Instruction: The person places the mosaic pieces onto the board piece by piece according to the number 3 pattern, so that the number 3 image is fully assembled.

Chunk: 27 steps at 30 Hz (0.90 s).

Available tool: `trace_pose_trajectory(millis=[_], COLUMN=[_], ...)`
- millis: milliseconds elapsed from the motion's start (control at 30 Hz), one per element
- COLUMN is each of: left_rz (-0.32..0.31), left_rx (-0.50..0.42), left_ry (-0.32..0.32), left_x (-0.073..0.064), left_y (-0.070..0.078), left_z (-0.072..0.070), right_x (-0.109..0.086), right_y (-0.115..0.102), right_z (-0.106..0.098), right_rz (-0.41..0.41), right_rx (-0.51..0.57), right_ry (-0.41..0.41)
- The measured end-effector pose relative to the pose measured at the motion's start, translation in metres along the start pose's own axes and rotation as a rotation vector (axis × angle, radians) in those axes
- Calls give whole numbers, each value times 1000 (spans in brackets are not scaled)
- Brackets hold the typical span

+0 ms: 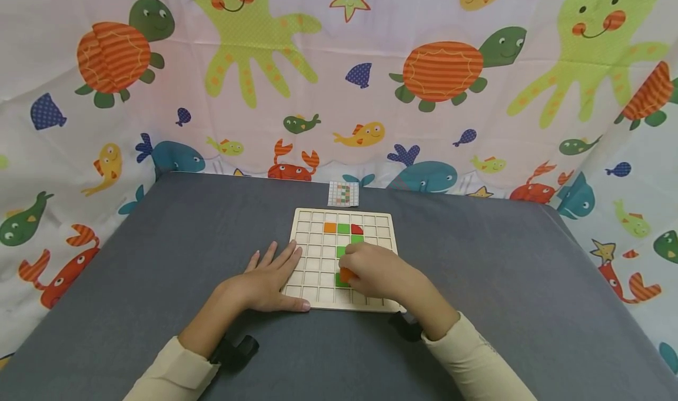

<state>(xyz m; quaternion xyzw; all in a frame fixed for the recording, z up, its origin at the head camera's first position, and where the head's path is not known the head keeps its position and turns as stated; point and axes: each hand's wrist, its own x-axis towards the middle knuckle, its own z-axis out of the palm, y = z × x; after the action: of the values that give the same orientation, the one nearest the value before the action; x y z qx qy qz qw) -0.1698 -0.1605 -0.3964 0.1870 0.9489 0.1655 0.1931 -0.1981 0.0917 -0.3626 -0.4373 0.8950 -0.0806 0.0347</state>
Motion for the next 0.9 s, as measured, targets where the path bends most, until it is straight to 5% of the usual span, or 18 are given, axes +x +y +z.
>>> trace_pose_trajectory(millis=[900], left_rz=[26], left_rx=[-16], left_ry=[18], left_x=[0], left_y=[-2], left_z=[1], right_x=[22], right_y=[-16], right_z=[20], right_rz=[-77], right_rx=[-51], right_ry=[73])
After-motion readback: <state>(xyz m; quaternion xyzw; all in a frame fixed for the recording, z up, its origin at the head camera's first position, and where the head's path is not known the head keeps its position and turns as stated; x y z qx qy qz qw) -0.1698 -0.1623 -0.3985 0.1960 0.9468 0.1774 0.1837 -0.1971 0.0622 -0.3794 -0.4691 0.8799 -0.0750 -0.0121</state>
